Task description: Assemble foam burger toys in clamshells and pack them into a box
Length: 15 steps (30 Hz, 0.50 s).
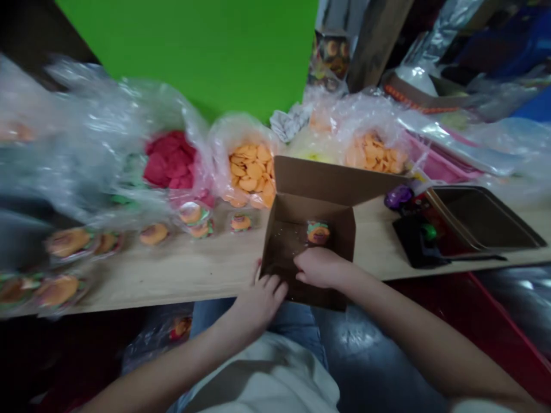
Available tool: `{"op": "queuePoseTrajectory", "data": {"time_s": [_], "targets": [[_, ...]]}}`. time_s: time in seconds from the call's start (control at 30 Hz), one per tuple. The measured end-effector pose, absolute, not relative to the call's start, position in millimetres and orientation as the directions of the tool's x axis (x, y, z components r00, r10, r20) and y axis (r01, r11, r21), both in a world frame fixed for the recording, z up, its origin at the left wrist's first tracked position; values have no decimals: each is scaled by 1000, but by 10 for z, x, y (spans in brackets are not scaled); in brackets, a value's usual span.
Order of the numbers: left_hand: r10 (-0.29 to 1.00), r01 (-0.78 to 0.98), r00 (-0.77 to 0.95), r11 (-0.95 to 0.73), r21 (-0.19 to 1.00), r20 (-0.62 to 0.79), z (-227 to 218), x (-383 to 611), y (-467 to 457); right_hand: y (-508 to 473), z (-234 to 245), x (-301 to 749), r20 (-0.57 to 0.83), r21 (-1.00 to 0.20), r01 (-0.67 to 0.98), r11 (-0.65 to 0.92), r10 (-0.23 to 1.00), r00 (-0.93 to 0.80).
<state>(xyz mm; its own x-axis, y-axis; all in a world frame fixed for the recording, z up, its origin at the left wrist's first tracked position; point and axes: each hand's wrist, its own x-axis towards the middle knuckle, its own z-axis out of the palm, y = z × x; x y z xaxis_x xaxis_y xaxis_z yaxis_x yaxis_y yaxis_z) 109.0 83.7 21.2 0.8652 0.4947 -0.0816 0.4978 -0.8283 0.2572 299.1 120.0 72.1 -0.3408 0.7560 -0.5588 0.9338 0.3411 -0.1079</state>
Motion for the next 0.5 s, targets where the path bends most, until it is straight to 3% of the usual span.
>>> {"op": "queuePoseTrajectory", "data": {"time_s": [0.07, 0.13, 0.17, 0.2, 0.3, 0.37, 0.5], "targets": [[522, 472, 848, -824, 313, 95, 289, 842, 878, 1402, 981, 2855, -354, -150, 938, 312, 869, -346], [659, 574, 719, -742, 347, 220, 366, 551, 1108, 1713, 1135, 2590, -154, -194, 902, 386, 896, -417], [760, 676, 589, -649, 348, 274, 399, 405, 1294, 1893, 1151, 2422, -121, -180, 880, 439, 878, -462], [838, 773, 442, -537, 337, 321, 424, 268, 1512, 2075, 1124, 2242, -134, -137, 874, 465, 866, -482], [935, 940, 158, -241, 243, 317, 445, -26, 2182, 2521, 862, 1758, -398, 24, 873, 486, 806, -438], [970, 975, 122, -157, 160, 209, 415, -96, 2491, 2660, 644, 1550, -477, 64, 863, 500, 775, -414], [983, 983, 180, -181, 34, 33, 309, -69, 2687, 2529, 408, 1389, -516, 77, 859, 507, 757, -400]]}}
